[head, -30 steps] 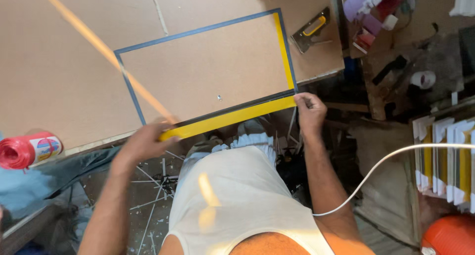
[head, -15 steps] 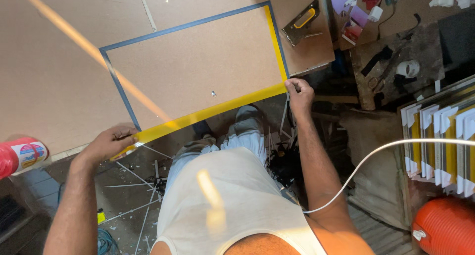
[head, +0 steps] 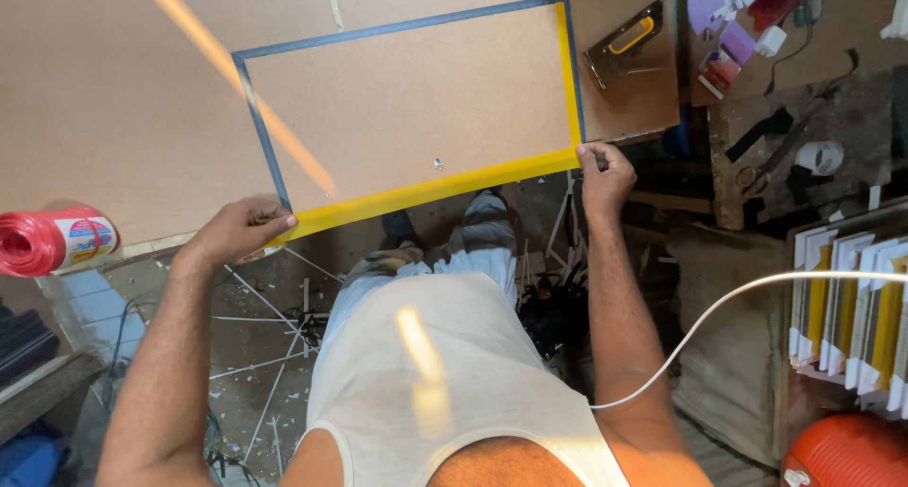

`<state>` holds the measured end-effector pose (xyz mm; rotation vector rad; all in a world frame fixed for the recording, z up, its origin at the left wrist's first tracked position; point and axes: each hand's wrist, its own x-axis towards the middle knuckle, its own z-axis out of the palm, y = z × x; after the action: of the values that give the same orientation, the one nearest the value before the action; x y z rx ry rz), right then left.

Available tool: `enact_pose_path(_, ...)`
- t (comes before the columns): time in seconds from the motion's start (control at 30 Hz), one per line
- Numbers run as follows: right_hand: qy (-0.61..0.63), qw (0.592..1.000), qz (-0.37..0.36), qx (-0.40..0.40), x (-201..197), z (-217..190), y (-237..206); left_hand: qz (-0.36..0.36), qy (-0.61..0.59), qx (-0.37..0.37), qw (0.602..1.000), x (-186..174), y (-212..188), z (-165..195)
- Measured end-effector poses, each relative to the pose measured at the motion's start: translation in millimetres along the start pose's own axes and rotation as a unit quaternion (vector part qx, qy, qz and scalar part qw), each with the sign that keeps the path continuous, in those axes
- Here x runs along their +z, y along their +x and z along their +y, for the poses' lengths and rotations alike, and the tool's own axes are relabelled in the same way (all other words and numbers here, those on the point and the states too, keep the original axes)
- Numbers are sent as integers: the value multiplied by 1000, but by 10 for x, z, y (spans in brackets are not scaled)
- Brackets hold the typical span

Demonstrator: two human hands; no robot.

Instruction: The person applies yellow tape to a rectangular board, places a decorative frame on top, and secures it with a staple gun. They then wrap red string around the frame to hold it in place.

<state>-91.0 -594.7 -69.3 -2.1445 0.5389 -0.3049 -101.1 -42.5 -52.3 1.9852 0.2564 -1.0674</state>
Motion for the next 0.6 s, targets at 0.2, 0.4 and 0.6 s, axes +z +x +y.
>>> enact_pose_path(0.2, -38, 999, 3, -17, 32, 67, -19, 17, 14, 35, 999, -21, -55, 86)
enact_pose_path(0.4, -29, 999, 1, -38, 94, 39, -63, 29, 16, 44, 998, -79, -68, 44)
enact_pose_path(0.6, -304, 927, -16, -218, 547, -387, -449, 38, 78, 55, 995, -175, -143, 66)
